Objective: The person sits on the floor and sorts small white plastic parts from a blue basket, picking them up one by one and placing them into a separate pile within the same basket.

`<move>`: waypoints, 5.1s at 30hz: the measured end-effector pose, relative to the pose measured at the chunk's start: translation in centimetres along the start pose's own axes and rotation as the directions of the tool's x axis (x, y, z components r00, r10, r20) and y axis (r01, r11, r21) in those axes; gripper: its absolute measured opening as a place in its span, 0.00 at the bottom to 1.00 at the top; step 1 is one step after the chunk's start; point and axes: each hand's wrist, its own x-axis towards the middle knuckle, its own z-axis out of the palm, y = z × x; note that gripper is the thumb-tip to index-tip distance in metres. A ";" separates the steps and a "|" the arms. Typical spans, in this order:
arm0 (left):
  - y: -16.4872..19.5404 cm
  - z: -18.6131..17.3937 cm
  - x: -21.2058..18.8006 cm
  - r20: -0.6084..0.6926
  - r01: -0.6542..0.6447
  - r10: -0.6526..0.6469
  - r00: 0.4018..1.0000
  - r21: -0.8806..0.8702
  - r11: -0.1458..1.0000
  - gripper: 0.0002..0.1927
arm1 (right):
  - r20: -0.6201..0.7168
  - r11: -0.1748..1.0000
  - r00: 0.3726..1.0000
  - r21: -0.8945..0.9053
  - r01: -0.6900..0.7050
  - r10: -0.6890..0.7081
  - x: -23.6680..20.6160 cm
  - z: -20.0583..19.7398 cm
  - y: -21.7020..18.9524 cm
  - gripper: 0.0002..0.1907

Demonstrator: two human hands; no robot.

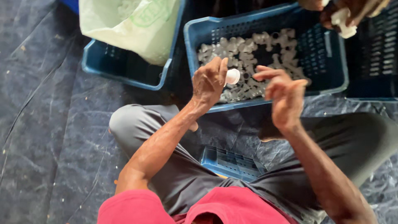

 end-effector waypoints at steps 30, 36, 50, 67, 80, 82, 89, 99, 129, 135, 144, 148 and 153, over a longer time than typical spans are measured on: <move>0.0 2.6 1.5 0.156 -0.160 0.196 0.968 -0.219 0.963 0.11 | -0.471 0.652 0.531 0.725 -0.222 0.704 -4.1 -24.1 13.6 0.19; -1.7 1.8 2.7 0.057 -0.054 0.075 0.996 -0.299 0.953 0.10 | -0.316 0.691 0.664 -0.037 -0.722 0.677 -0.7 -15.9 17.4 0.13; -3.8 -2.8 5.6 0.179 0.290 -0.230 0.957 -0.509 0.811 0.20 | 0.088 0.054 0.232 -0.987 0.150 0.969 4.6 -8.0 31.6 0.31; -2.6 -0.2 1.6 0.172 0.208 -0.149 0.974 -0.401 0.892 0.17 | 0.017 0.569 0.602 -0.350 -0.744 0.798 2.9 -3.6 14.6 0.13; 1.1 0.9 -3.1 0.236 0.007 0.110 0.965 -0.447 0.895 0.12 | 0.161 0.720 0.734 0.142 -0.679 0.660 -1.1 -0.2 1.7 0.18; 1.3 0.9 -3.1 0.199 -0.005 0.113 0.973 -0.479 0.878 0.13 | 0.044 0.573 0.625 0.355 -0.739 0.779 -0.1 -1.5 1.7 0.18; 2.9 0.8 -3.2 0.240 -0.062 0.154 0.958 -0.352 0.934 0.18 | 0.156 0.696 0.775 0.359 -0.622 0.612 -0.3 -1.6 3.6 0.16; 1.6 1.9 -0.6 0.088 0.065 -0.051 0.995 -0.163 0.985 0.19 | 0.017 0.993 0.997 -0.100 -0.069 0.071 -0.9 -0.3 1.0 0.09; 0.1 2.0 -0.1 0.113 -0.269 0.256 0.960 0.129 0.954 0.17 | 0.129 0.984 0.992 -0.174 0.025 -0.003 -1.4 -2.1 5.3 0.38; 0.3 2.5 0.3 0.076 -0.285 0.277 0.958 0.136 0.949 0.18 | 0.171 0.984 0.985 -0.173 0.045 -0.015 -3.4 -1.6 5.0 0.36; 0.8 2.7 -0.5 0.108 -0.299 0.287 0.952 0.130 0.945 0.17 | 0.073 0.924 0.962 -0.304 -0.231 0.265 -0.5 0.0 2.8 0.41; 0.1 2.0 0.1 0.077 -0.289 0.280 0.957 0.158 0.944 0.16 | 0.140 0.987 0.990 -0.154 0.040 -0.018 -2.4 -0.4 2.0 0.32; 0.2 1.8 -0.4 0.108 -0.285 0.271 0.956 0.141 0.948 0.16 | 0.125 0.933 0.989 -0.358 -0.026 0.076 -2.7 -1.4 3.8 0.42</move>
